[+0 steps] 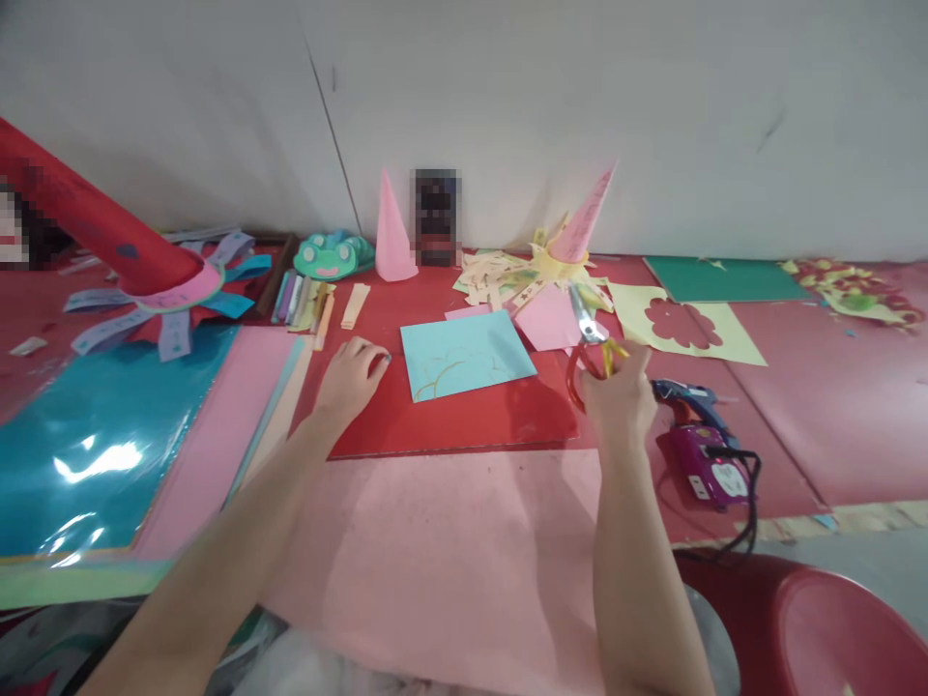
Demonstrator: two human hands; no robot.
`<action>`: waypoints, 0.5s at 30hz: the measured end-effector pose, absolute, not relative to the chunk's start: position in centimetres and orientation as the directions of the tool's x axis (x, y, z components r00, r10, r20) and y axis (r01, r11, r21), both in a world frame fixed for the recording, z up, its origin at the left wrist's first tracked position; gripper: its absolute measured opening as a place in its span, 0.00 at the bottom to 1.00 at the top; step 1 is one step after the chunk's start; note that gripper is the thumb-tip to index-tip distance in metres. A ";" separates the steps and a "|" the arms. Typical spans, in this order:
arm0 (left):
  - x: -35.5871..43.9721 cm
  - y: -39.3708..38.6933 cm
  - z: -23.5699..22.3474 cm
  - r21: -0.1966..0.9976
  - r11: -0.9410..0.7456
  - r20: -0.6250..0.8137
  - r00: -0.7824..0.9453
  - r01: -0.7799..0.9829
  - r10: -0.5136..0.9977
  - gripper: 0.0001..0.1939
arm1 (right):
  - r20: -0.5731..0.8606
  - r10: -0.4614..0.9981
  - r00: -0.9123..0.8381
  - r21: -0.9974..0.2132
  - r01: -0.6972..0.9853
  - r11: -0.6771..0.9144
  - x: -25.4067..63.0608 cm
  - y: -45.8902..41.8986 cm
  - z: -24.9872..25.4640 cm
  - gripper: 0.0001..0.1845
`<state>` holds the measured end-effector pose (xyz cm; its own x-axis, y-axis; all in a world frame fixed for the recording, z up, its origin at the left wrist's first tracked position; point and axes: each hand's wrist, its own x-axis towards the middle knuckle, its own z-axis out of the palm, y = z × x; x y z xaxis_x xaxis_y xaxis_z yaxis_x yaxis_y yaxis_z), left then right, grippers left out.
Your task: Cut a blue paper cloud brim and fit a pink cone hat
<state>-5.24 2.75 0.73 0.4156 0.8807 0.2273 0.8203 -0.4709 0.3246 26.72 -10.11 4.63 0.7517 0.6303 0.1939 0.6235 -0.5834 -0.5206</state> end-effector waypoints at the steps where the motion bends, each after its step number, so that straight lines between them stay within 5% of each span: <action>1: -5.2 2.7 0.7 0.322 -0.469 0.220 0.417 0.822 0.882 0.11 | 0.276 0.573 0.771 -0.590 0.607 -0.533 26.2 -9.8 5.4 0.33; 3: -5.1 2.7 0.8 0.315 -0.468 0.210 0.420 0.825 0.883 0.11 | 0.334 0.553 0.763 -0.783 0.551 -0.288 24.9 -8.6 6.4 0.34; 5: -5.0 2.6 0.8 0.310 -0.470 0.199 0.428 0.826 0.882 0.12 | 0.244 0.629 0.738 -0.930 0.363 -0.065 23.4 -7.0 6.6 0.30; 8: -5.0 2.6 0.8 0.303 -0.471 0.184 0.434 0.828 0.882 0.13 | 0.181 0.739 0.649 -0.982 0.159 0.101 21.2 -4.9 5.3 0.19; 15: -4.4 2.3 0.8 0.289 -0.468 0.183 0.431 0.835 0.883 0.19 | -0.035 0.788 0.614 -0.999 -0.048 -0.007 20.2 -4.1 0.6 0.13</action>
